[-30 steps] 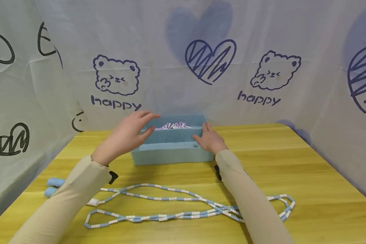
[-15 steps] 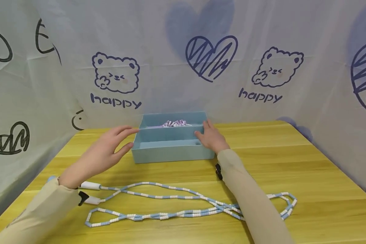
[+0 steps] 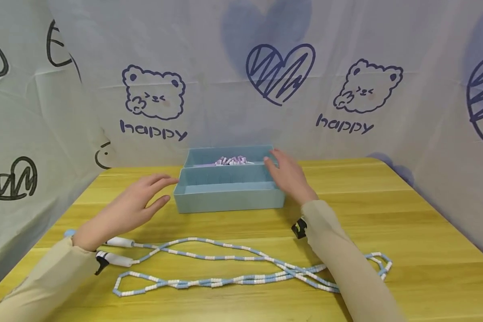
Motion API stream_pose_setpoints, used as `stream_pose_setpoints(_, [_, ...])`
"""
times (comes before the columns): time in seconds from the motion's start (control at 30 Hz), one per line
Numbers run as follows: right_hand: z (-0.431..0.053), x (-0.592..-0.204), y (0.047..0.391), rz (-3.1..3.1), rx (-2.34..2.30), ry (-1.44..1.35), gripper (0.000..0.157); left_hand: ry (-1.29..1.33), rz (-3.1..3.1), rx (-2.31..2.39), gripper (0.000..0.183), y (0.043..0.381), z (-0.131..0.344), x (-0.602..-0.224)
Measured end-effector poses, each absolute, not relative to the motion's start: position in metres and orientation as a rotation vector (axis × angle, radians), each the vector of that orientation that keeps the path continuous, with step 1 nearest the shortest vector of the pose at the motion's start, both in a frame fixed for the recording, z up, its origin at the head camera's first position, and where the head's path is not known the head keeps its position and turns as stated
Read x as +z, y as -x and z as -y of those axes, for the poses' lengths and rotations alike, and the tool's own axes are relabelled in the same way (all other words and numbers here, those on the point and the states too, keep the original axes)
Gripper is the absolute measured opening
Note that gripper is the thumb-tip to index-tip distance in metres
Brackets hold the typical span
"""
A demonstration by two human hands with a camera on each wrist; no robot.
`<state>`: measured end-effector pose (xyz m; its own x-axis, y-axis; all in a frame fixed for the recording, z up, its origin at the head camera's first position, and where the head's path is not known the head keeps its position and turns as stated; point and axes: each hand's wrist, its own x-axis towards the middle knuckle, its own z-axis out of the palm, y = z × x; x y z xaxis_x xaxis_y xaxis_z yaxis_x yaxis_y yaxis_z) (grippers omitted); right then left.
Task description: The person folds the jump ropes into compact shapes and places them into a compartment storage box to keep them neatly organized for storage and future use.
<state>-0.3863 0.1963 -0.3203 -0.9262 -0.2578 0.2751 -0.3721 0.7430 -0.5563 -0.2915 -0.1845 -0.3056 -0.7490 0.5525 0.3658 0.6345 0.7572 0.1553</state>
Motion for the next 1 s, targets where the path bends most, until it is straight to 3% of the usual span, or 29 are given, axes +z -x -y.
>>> stream_pose_setpoints(0.37, [-0.167,-0.291,0.305,2.691,0.939,-0.852,0.049,0.898,2.851,-0.485,0.037,0.277,0.211,-0.32])
stream_pose_setpoints(0.5, [-0.156,-0.285,0.283,2.741,0.887,-0.928,0.047,0.837,2.976,-0.59,0.043,0.266,0.226,-0.326])
stream_pose_setpoints(0.8, [-0.129,-0.305,0.259,2.947,0.515,-1.123,0.055,0.844,3.229,-0.777,0.072,0.249,0.252,-0.327])
stream_pose_setpoints(1.0, [-0.119,-0.325,0.255,3.096,0.387,-1.209,0.055,0.786,3.306,-0.685,0.067,0.246,0.261,-0.325])
